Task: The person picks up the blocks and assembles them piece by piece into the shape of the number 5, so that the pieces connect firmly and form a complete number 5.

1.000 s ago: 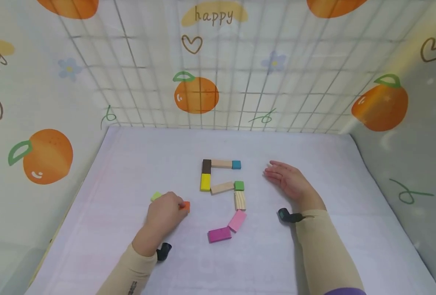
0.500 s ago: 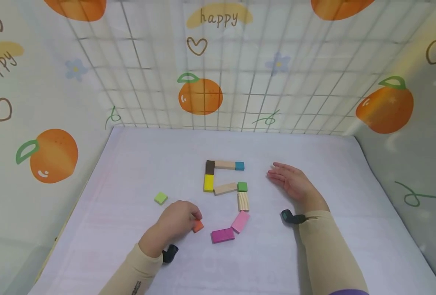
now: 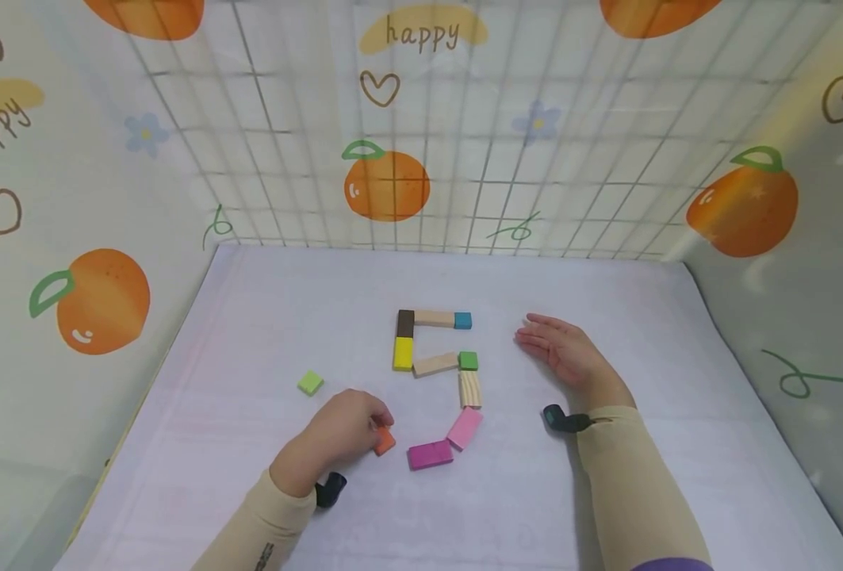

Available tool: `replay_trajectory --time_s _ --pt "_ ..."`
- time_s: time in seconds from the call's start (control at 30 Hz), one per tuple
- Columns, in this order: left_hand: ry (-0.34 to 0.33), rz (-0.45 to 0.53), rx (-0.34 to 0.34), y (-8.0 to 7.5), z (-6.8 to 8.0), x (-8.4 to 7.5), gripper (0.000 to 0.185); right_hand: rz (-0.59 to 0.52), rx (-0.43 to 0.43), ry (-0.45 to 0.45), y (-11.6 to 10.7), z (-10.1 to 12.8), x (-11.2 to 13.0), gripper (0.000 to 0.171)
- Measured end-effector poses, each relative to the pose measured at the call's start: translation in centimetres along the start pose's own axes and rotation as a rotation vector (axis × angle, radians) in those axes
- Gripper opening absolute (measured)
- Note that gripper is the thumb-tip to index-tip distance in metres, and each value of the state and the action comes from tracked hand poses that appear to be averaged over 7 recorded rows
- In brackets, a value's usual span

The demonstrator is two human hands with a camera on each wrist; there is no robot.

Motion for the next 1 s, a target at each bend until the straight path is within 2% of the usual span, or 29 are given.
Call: replay_trajectory --time_s 0.27,0.47,0.57,0.83,1.0 --pt "-0.017 -0.013 0.007 0.3 0.4 0.0 0.026 -0.012 0.001 0.004 0.0 -0.1 -1.0 0.063" --pt "-0.066 -0.084 -0.009 0.0 0.7 0.2 0.011 -0.004 0.002 0.001 0.2 0.0 -1.3 0.064" --pt "-0.087 -0.088 0.0 -0.1 0.7 0.2 0.006 0.005 0.002 0.002 0.2 0.1 -1.2 0.065" --pt "-0.031 -0.095 -0.035 -0.7 0.2 -0.5 0.011 0.068 -0.039 -0.018 -0.1 -0.2 -0.1 0.064" --pt "-0.03 -0.104 -0.018 -0.6 0.1 -0.7 0.012 0.024 -0.015 -0.02 0.1 0.0 0.0 0.063"
Point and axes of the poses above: each hand's wrist, its own z-axis away from the middle knuckle, its own y-axis out of the palm, x = y × z, the point moved 5 cm from there along -z, towards the middle knuckle, and after that the axes turned 8 degrees about -x, right-handed, at the moved point
